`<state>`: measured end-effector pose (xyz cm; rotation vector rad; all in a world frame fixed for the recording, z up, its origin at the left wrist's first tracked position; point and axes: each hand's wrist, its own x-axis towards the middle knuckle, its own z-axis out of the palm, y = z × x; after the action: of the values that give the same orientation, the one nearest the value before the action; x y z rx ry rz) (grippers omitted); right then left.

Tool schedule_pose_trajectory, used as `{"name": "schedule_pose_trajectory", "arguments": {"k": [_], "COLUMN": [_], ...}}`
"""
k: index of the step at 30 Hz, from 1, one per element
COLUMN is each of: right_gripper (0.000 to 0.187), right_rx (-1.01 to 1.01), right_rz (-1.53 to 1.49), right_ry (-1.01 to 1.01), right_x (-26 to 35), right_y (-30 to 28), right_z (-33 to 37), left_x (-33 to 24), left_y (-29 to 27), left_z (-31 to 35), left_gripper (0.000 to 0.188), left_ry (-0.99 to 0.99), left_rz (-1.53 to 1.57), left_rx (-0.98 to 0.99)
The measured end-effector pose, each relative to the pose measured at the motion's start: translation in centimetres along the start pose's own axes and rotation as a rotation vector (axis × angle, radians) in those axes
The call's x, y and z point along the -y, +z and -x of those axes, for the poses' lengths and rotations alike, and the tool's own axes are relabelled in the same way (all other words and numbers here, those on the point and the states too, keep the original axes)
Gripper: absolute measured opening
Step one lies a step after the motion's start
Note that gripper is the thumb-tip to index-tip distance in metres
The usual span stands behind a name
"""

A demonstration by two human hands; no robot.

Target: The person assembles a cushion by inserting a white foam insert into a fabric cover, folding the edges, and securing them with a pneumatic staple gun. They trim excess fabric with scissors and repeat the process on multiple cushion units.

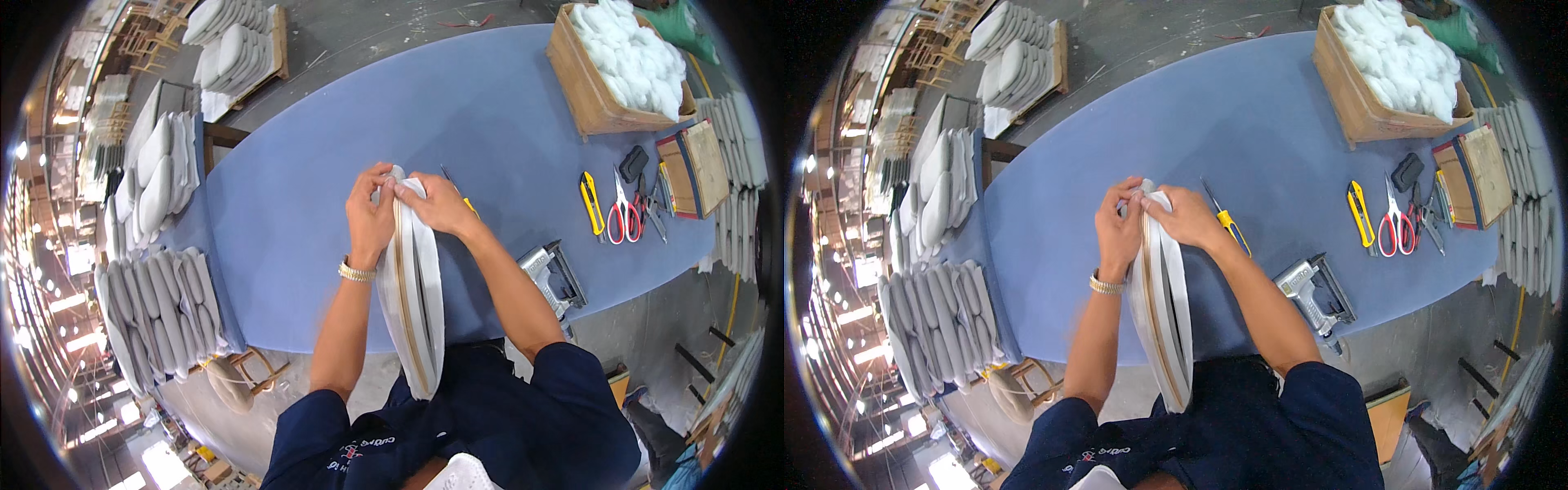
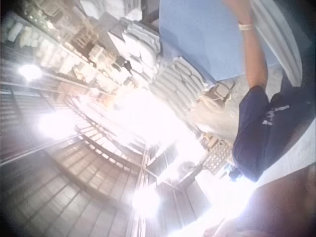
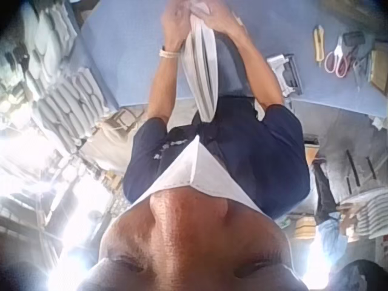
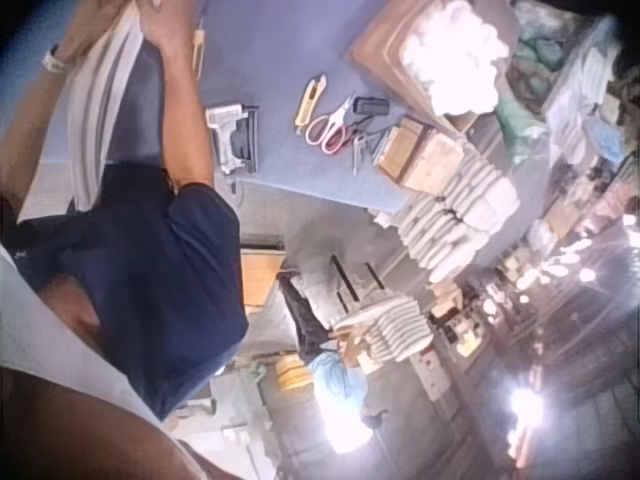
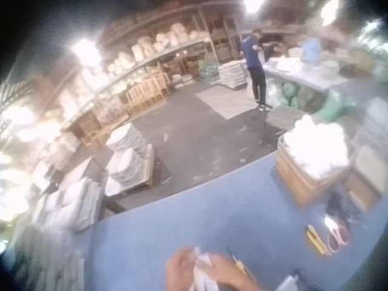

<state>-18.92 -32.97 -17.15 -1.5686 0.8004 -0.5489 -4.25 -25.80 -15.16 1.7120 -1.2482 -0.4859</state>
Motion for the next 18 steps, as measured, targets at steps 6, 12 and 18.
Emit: {"name": "schedule_pose_trajectory", "arguments": {"k": [6, 12, 18], "right_gripper": [0.034, 0.026, 0.024], "right_rx": [-0.021, -0.126, -0.115], "right_rz": [0.192, 0.394, 0.646], "right_ry": [0.037, -0.131, -0.189], "right_x": [2.6, 3.9, 5.0], "right_y": [-0.7, 2.2, 3.8], "right_z": [0.4, 1.6, 3.4], "left_x": [1.7, 2.7, 3.0], "left_y": [2.0, 1.7, 1.4], "left_z": [1.2, 2.9, 3.8], "left_gripper": [0.006, 0.005, 0.006], "left_ry": [-0.077, -0.027, -0.007], "left_rz": [0.465, 0.541, 0.661], "left_rx": [-0.066, -0.163, -0.186]}}
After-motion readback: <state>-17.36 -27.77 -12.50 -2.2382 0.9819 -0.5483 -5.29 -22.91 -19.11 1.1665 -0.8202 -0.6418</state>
